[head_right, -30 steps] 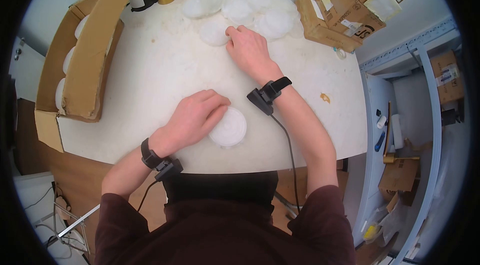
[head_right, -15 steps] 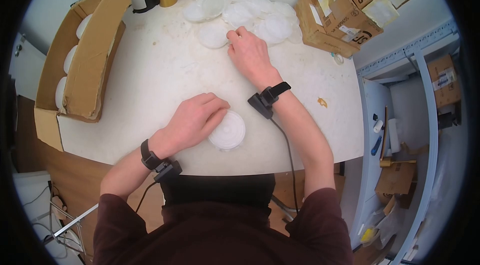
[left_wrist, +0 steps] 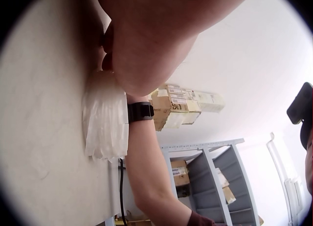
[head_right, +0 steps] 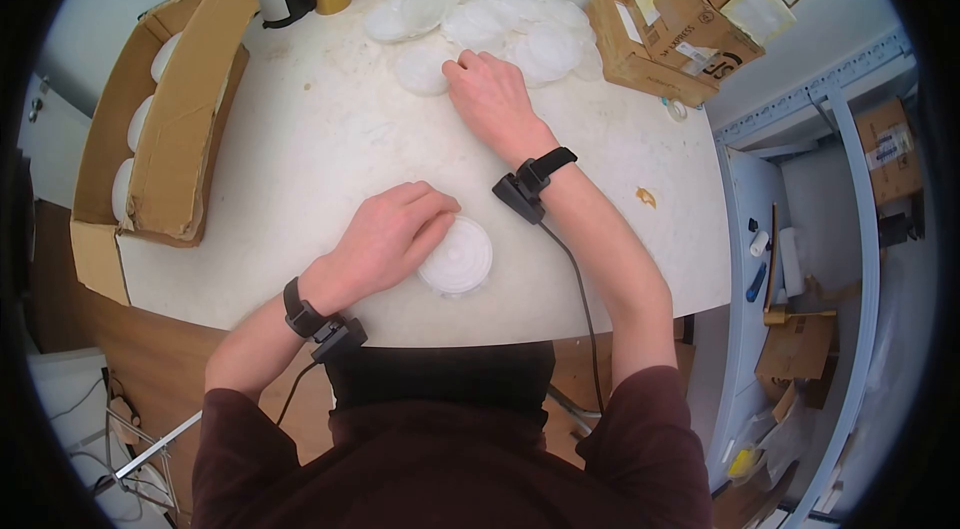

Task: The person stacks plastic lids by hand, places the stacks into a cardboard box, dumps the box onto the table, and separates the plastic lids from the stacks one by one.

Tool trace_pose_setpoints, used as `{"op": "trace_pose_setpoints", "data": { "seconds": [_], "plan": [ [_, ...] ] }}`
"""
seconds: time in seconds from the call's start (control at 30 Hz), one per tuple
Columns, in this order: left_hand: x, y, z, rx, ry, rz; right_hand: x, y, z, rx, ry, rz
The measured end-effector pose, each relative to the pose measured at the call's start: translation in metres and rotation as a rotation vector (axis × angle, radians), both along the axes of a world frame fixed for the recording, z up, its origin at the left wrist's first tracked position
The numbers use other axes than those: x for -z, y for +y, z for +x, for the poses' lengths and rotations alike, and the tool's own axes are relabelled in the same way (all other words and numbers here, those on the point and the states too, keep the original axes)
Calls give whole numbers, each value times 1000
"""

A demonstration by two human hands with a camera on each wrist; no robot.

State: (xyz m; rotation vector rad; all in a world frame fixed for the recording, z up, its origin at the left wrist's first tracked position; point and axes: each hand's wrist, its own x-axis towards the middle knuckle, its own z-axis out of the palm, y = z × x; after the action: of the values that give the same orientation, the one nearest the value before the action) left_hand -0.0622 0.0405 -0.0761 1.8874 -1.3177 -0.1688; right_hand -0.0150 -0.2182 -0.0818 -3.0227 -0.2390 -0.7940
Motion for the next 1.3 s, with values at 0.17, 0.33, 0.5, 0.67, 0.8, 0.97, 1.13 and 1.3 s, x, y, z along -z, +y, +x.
{"op": "trace_pose_setpoints", "data": {
  "seconds": [0.17, 0.33, 0.5, 0.67, 0.8, 0.97, 1.13, 1.3],
  "plan": [
    [0, 0, 1, 3, -1, 2, -1, -2, 1, 37, 18, -19],
    [1, 0, 1, 2, 0, 2, -8, -1, -1, 55, -45, 89],
    [-1, 0, 1, 2, 1, 14, -21, 2, -12, 100, -122, 368],
    [1, 0, 3, -20, 115, -30, -26, 3, -30, 87, -95, 385],
    [-10, 1, 12, -195, 363, -22, -25, 11, -50, 22, -58, 373],
    [-5, 3, 23, -334, 390, -134, -17, 17, -70, -48, 23, 386],
    [-2, 3, 23, -311, 301, -94, -16, 19, -80, -91, 95, 402],
    [2, 3, 28, -321, 169, -59, -12, 19, -85, -106, 123, 431]
  ]
}}
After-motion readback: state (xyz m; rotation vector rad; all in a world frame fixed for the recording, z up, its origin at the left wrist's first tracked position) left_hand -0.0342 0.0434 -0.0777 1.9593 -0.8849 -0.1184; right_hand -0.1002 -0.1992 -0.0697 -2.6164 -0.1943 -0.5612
